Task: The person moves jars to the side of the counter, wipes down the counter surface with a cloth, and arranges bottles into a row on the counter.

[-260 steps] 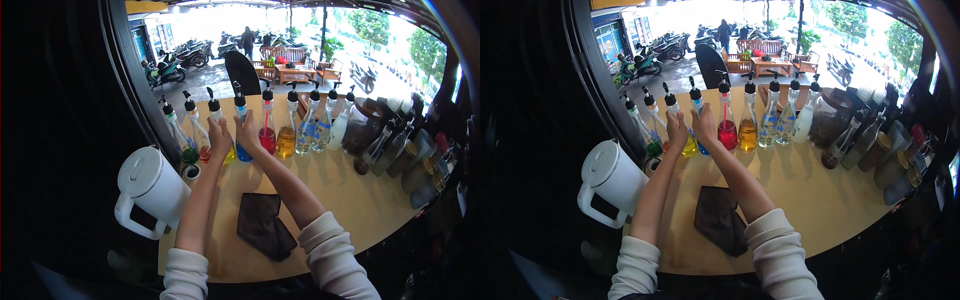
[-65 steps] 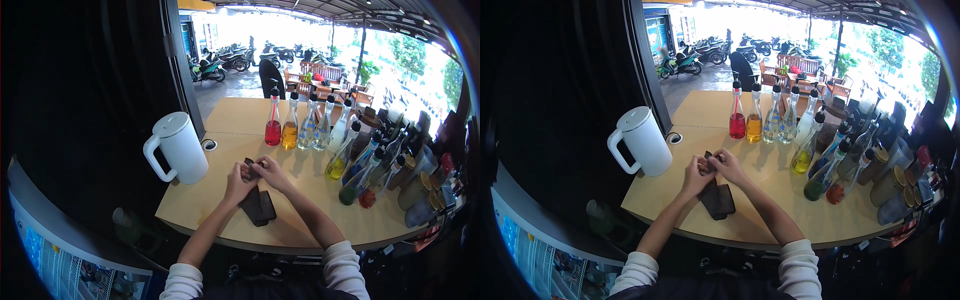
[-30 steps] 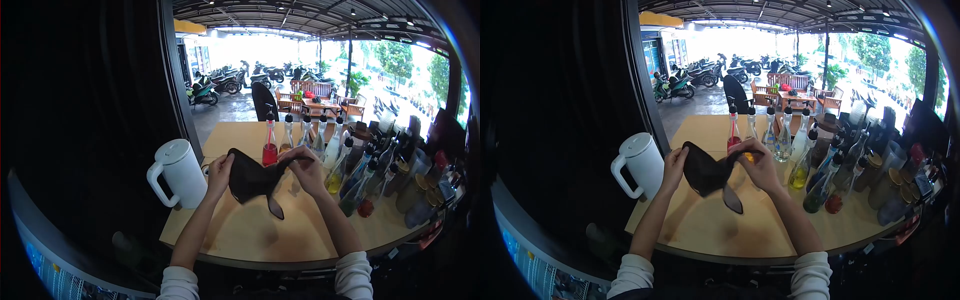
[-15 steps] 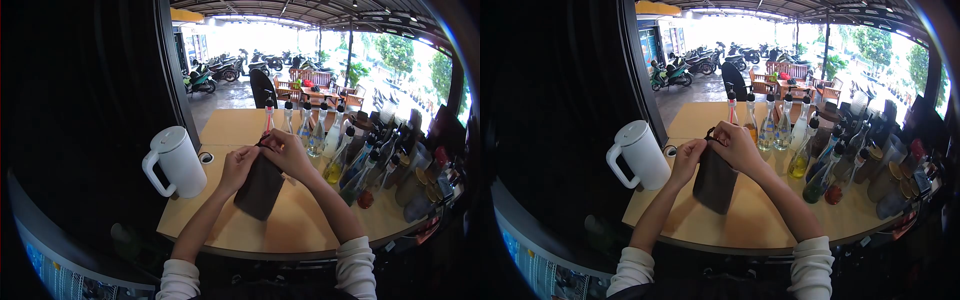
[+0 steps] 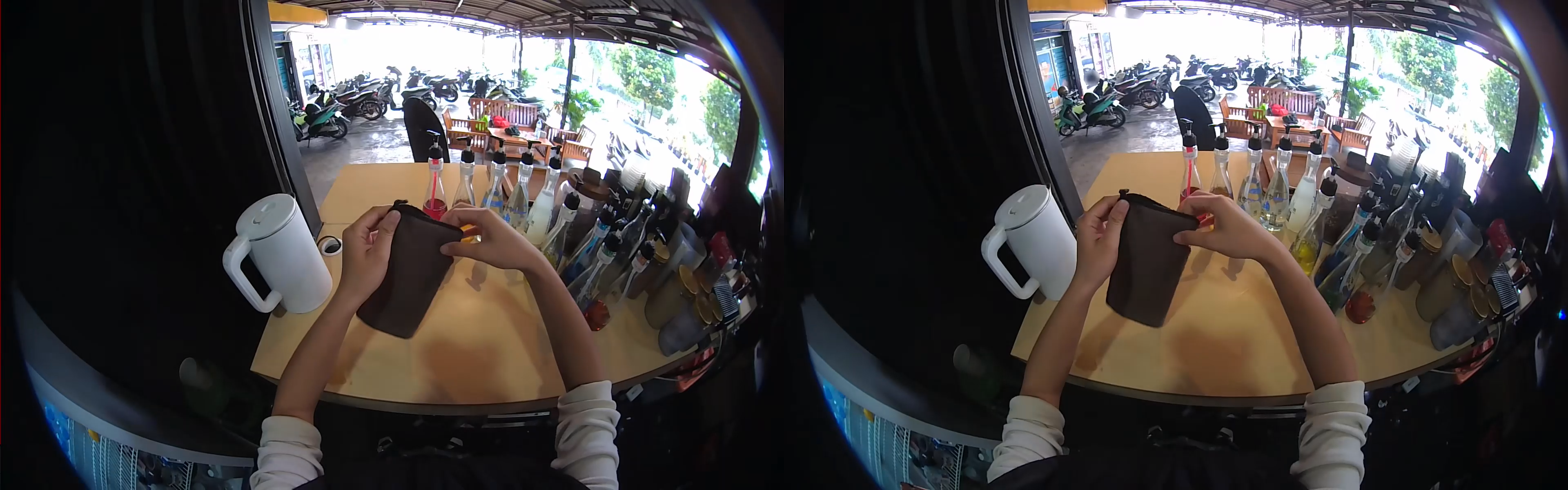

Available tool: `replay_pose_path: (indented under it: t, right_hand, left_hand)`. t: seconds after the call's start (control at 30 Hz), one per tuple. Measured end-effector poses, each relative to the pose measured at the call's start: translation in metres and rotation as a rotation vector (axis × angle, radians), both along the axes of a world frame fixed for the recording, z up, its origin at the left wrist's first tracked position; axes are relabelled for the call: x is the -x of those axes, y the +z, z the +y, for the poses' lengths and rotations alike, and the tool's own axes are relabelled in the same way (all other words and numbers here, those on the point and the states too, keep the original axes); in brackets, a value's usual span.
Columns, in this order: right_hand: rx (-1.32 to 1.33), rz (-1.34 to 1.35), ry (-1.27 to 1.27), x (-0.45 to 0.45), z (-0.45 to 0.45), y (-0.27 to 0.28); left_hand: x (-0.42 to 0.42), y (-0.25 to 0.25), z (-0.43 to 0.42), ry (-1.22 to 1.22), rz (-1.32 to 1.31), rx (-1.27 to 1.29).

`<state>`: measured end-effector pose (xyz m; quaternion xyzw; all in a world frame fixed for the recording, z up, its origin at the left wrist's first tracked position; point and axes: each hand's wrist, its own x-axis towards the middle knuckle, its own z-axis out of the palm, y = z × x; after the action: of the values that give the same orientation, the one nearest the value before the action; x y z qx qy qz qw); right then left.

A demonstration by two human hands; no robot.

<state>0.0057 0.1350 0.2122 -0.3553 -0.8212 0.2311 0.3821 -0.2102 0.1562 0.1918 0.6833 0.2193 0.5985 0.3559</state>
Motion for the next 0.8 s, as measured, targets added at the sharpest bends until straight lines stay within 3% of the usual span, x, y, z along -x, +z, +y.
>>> replay_pose_path:
  t: [0.03, 0.17, 0.27, 0.33, 0.37, 0.43, 0.47, 0.53, 0.6, 0.67, 0.8]
  right_hand:
    - [0.171, 0.138, 0.022, 0.001, -0.001, 0.001]
    - [0.298, 0.337, 0.101, 0.008, 0.008, 0.001]
    - [0.134, 0.319, -0.01, 0.02, 0.044, -0.006]
    - [-0.224, 0.108, -0.381, 0.034, 0.077, -0.015]
    - [-0.222, 0.106, -0.373, 0.039, 0.094, -0.031]
    - [-0.392, 0.02, -0.603, 0.05, 0.124, -0.063]
    - [-0.312, 0.007, -0.563, 0.059, 0.119, -0.075]
    - [-0.219, -0.181, -0.574, 0.079, 0.125, -0.124]
    - [-0.015, -0.402, -0.542, 0.1, 0.132, -0.173]
    - [0.242, -0.485, -0.535, 0.118, 0.14, -0.205]
    - [0.142, -0.639, -0.726, 0.126, 0.185, -0.229]
  left_hand:
    - [0.001, -0.001, 0.0, 0.002, 0.0, -0.002]
    - [0.011, -0.007, 0.016, 0.025, -0.067, 0.014]
    - [0.021, -0.01, 0.054, 0.122, 0.021, 0.017]
    - [0.021, -0.018, 0.093, 0.297, 0.082, -0.021]
    - [0.023, -0.036, 0.122, 0.27, 0.032, 0.096]
    - [0.029, -0.058, 0.126, 0.489, 0.334, -0.057]
    - [0.033, -0.072, 0.12, 0.58, 0.458, -0.133]
    - [0.047, -0.091, 0.098, 0.361, 0.595, -0.01]
    - [0.059, -0.104, 0.075, 0.202, 0.843, 0.291]
    - [0.068, -0.127, 0.07, 0.136, 1.134, 0.337]
    - [0.084, -0.183, 0.082, 0.197, 1.27, 0.147]
